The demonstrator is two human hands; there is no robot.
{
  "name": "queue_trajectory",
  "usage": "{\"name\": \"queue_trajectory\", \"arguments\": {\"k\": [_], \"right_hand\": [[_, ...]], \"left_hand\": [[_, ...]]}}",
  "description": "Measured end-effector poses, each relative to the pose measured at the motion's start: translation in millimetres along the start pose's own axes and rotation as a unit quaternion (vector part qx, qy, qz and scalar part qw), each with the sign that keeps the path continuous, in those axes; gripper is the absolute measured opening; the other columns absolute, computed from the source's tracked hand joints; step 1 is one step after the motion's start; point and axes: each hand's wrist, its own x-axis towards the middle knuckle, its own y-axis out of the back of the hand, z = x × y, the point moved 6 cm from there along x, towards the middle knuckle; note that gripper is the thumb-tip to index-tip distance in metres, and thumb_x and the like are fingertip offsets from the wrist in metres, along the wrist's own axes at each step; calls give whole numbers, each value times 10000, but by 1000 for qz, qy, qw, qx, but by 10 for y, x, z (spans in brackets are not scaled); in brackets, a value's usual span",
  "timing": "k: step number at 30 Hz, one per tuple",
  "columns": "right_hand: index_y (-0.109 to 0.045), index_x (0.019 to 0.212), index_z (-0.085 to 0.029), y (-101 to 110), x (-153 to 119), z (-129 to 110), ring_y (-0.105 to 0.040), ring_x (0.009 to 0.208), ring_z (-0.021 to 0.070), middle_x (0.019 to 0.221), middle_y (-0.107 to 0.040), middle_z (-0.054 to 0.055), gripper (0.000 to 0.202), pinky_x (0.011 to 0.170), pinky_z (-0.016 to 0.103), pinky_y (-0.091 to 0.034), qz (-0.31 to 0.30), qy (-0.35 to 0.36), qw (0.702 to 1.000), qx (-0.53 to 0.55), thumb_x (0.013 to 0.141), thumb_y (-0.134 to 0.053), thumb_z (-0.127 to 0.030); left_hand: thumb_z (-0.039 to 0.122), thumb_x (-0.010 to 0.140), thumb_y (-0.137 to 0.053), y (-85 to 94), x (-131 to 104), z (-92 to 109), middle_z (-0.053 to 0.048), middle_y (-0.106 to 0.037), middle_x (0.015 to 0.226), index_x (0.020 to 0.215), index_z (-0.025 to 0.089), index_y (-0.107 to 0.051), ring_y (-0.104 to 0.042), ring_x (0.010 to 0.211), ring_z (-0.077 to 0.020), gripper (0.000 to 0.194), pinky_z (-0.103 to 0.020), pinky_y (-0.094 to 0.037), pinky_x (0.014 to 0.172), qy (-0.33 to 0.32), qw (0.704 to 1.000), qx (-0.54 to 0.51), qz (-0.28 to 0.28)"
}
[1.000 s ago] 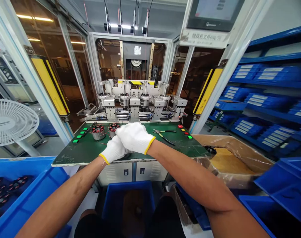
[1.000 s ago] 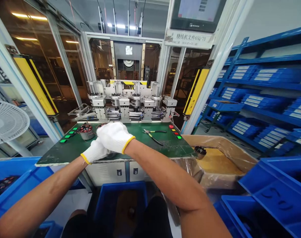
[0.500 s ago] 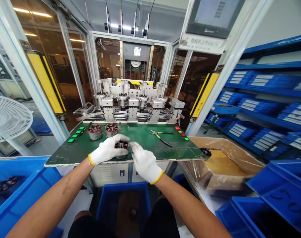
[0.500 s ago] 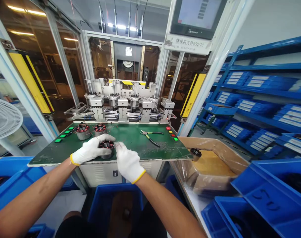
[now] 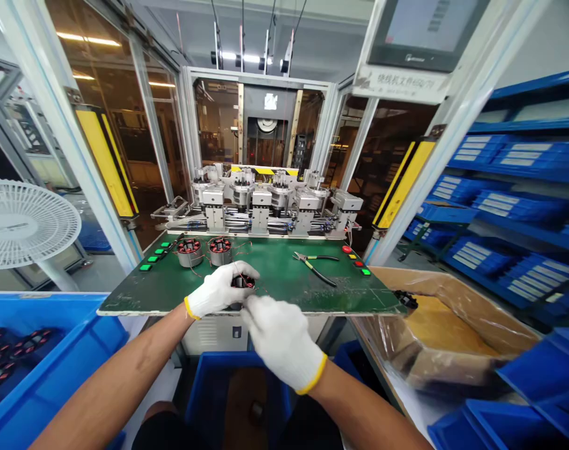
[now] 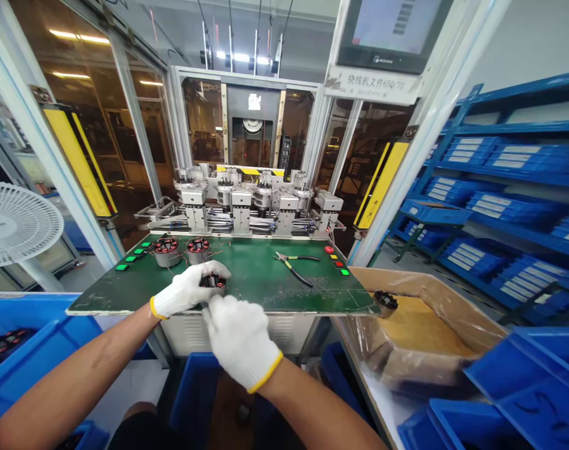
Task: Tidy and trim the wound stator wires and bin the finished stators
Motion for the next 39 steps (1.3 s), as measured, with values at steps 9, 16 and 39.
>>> {"name": "queue_trajectory", "arguments": {"k": [9,16,39], "right_hand": [[-433,1393,-252,-233,241,290,-640,745,202,1442,-406,123,447,600,311,-468,2,-2,988,-157,992,-240,-215],[-571,1210,-223,-284,231,404,-609,755,229,867,-631,78,340,630,296,-401,-4,79,987,-138,988,-314,-231],[-568,1207,-224,-189,292,514,-590,908,185,1001,-646,21,307,796,272,-376,24,91,995,25,977,-368,-186]], "left_hand": [[276,671,-660,34,-33,58,-43,-646,1140,1170,190,-558,-605,1034,-206,517,-347,-470,956,16,998,-6,58],[292,675,-668,-11,-2,-1,-13,-673,984,1027,190,-613,-632,880,-180,371,-317,-513,817,38,998,8,44],[71,871,-278,-536,-517,532,-120,-596,834,990,156,-592,-568,724,-274,346,-409,-415,585,-147,816,553,-83]]}}
